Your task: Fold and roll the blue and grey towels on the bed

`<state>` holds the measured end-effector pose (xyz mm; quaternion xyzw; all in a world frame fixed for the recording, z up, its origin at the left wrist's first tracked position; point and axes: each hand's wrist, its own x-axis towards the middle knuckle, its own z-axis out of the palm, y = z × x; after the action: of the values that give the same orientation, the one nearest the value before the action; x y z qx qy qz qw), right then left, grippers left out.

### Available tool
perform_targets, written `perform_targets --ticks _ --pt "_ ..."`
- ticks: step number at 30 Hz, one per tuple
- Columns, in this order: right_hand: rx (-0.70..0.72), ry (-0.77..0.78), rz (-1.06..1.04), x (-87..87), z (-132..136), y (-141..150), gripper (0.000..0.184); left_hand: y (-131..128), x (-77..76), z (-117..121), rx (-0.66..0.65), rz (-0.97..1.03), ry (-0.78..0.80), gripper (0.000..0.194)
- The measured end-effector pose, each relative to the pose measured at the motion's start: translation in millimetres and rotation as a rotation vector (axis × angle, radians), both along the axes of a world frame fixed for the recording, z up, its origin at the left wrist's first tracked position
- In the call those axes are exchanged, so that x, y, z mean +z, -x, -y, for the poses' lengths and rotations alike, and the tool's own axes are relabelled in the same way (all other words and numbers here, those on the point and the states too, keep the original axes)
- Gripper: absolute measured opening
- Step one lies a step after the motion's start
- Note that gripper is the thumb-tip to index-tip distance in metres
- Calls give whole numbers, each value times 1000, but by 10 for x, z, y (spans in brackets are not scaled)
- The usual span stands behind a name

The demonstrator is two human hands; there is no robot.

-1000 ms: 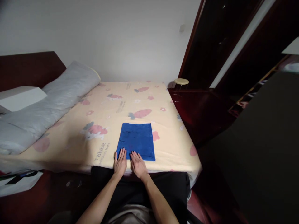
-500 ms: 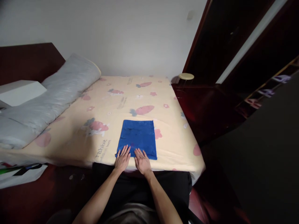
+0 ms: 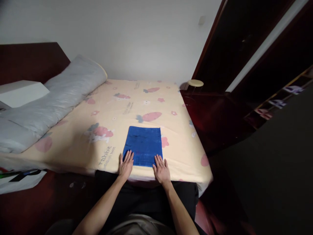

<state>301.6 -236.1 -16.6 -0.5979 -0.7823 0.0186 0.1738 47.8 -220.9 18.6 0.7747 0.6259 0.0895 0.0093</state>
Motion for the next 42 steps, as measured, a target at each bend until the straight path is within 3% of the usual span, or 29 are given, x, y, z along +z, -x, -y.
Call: perform_targets --ticks 4,7,10,16,19,22,24,27,30,35,38,42 --pt "6 -20 26 -23 -2 8 55 -291 -34 2 -261 21 3 59" --pt "16 -26 47 -20 -2 -4 56 -476 -47 11 -337 36 8 54" --pt "21 -22 61 -10 0 -25 56 -408 -42 -8 -279 45 5 53" --pt "-13 -72 38 69 17 79 56 171 1 -56 -90 24 16 57" --pt "43 -90 2 200 21 349 54 247 14 -46 -61 3 38 57" --pt "244 -34 -43 319 -4 732 52 213 16 -41 -40 -16 71 56" --pt "326 6 -73 343 -35 957 51 205 13 -44 -51 -27 86 56" --pt "325 27 -95 299 -89 1089 51 240 2 -54 -68 -38 84 56" --pt "214 17 -91 210 -138 883 53 281 -19 -59 -85 -33 58 56" --pt "-15 -33 -29 51 -149 156 54 284 -64 -45 -75 -26 14 54" --pt "-36 -74 2 -32 -122 -135 53 285 -94 -42 -83 -27 -20 53" --pt "-25 -139 47 -84 -121 -225 50 329 -110 -93 -120 -49 -80 53"
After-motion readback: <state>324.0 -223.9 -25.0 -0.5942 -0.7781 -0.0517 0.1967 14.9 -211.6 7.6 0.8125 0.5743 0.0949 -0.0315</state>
